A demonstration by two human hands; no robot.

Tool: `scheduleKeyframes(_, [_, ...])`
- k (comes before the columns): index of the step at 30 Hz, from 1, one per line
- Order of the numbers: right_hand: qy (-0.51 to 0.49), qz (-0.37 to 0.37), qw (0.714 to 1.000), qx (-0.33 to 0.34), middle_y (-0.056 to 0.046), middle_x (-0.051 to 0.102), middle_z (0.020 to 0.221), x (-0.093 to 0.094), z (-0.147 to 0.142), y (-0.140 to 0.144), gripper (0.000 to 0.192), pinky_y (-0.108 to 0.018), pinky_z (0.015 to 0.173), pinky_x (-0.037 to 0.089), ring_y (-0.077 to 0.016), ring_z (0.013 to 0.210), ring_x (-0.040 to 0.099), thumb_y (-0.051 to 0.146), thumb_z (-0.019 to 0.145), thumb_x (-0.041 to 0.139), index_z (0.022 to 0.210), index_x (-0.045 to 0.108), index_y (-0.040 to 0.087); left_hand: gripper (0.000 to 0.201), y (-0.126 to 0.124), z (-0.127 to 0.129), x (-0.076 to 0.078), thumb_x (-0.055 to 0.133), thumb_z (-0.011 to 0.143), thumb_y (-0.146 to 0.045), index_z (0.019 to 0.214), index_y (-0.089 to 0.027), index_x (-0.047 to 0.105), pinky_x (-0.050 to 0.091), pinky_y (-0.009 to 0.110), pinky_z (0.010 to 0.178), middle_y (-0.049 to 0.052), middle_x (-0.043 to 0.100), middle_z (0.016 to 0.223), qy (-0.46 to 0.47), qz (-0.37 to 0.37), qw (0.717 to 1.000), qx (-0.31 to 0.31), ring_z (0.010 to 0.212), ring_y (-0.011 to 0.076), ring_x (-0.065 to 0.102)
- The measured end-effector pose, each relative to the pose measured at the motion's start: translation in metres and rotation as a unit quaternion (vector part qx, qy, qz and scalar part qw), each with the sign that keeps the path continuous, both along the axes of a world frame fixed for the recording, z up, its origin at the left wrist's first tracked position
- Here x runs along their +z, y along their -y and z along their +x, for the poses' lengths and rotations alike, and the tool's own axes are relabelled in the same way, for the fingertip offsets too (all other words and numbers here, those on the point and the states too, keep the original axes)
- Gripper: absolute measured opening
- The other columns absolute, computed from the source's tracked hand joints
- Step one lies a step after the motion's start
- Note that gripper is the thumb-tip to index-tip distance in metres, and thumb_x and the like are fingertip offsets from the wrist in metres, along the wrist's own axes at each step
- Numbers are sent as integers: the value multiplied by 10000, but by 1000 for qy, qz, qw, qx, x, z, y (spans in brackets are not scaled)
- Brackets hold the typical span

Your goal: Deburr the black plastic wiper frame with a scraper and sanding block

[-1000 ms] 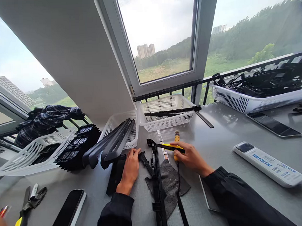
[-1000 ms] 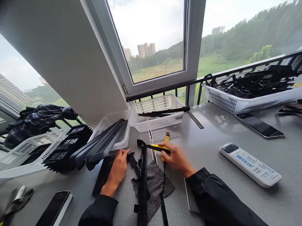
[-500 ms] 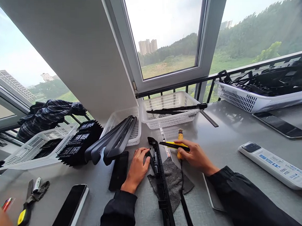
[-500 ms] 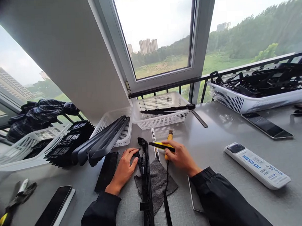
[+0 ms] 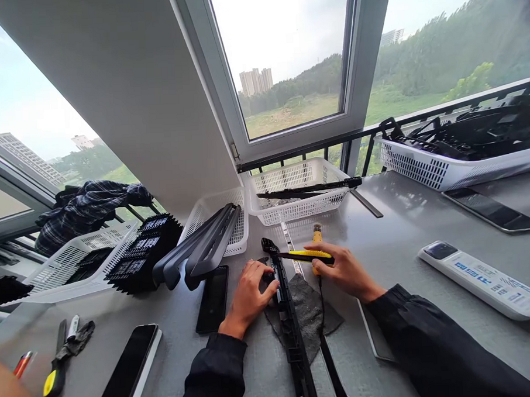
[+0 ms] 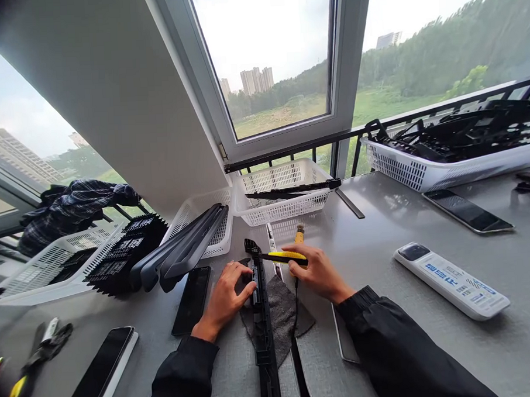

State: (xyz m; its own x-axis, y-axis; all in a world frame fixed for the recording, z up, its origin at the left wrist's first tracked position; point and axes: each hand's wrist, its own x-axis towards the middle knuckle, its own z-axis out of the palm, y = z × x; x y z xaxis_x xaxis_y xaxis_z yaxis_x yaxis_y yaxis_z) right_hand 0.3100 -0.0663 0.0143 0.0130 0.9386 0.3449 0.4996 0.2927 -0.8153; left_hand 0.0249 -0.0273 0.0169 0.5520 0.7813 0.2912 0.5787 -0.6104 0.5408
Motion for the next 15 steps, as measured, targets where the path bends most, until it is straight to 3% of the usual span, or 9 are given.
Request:
scheduleKeyframes(5, [4,7,1000,10,-63,831,1200,3,-3,2,399,-397,1023,574,-285,1115,776,272,859,603,1206,797,238,140,0,0,-2,644,981,-304,1047,-214,728,504,434,999,55,733,936,10,-8,1000,15,1019,271,642])
scheduleKeyframes(15, [-6,13,1000,-9,-66,820,1226,2,-1,2,447,-402,1011,562,-286,1114,760,241,838,603,1247,781,233,254,6,1,4,550,1044,-289,1203,-210,731,542,386,947,70,725,1025,96,-5,994,43,996,234,683])
